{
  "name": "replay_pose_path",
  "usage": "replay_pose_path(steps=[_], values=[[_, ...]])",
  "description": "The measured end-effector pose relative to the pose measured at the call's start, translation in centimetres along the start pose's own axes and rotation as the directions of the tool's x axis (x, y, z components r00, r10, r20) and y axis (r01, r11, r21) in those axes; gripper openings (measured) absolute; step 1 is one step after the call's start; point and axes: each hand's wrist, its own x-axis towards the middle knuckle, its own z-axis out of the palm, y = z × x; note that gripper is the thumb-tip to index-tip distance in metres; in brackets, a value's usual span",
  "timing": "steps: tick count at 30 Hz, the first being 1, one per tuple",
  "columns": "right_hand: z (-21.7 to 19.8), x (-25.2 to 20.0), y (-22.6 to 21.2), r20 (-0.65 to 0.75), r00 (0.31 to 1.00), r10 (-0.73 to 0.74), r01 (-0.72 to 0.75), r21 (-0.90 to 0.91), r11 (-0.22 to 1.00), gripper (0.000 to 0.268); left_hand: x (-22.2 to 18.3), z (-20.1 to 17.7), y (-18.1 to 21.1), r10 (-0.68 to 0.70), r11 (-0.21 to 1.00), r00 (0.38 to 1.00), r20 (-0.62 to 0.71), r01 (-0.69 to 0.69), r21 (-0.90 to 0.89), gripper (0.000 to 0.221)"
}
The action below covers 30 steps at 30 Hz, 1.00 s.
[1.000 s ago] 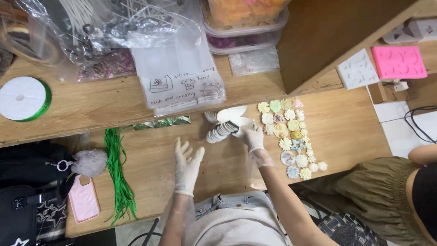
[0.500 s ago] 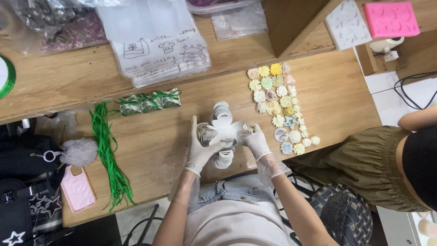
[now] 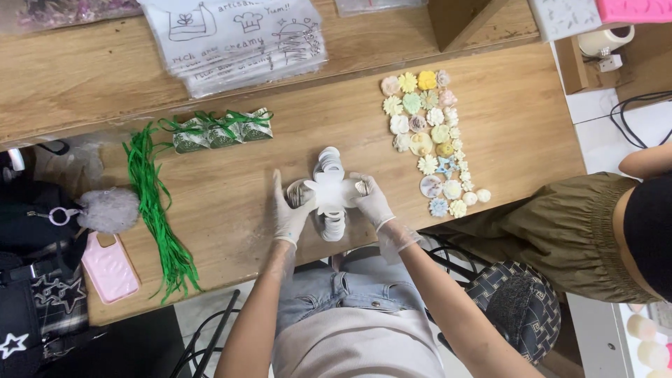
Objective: Wrapping and tying individual items in paper and ribbon.
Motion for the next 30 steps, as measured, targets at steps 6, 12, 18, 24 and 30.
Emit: replay_pose_path(steps=[6, 12, 18, 24, 30], values=[[0.8, -1.0, -1.5, -0.112, 0.993, 0.047, -0.057, -0.086, 0.995, 0.059, 3.0, 1.0, -6.3, -0.114, 0.992, 0.994, 0.002, 0.113, 0.05, 0.067], [0.1, 0.4, 1.6, -0.06, 0.993, -0.103, 0.102, -0.01, 0.995, 0.06, 3.9, 2.1, -8.7, 0.006, 0.932, 0.984, 0.178, 0.059, -0.357, 0.065], [0.1, 0.9, 3.3, -0.128, 0.988, -0.089, 0.118, 0.243, 0.963, 0.043, 5.0, 3.2, -8.6, -0.011, 0.895, 1.0, 0.004, 0.011, -0.445, 0.035], [-0.7, -3.0, -7.2, -0.082, 0.973, 0.217, -0.174, 0.365, 0.915, 0.043, 3.7, -0.8, 2.1, -0.245, 0.731, 0.918, 0.31, 0.385, -0.563, 0.049], [-1.4, -4.7, -10.6, 0.136, 0.985, 0.103, -0.164, 0.593, 0.789, 0.057, 0.7, -2.0, 4.3, -0.241, 0.415, 0.844, 0.479, 0.536, -0.735, 0.034]])
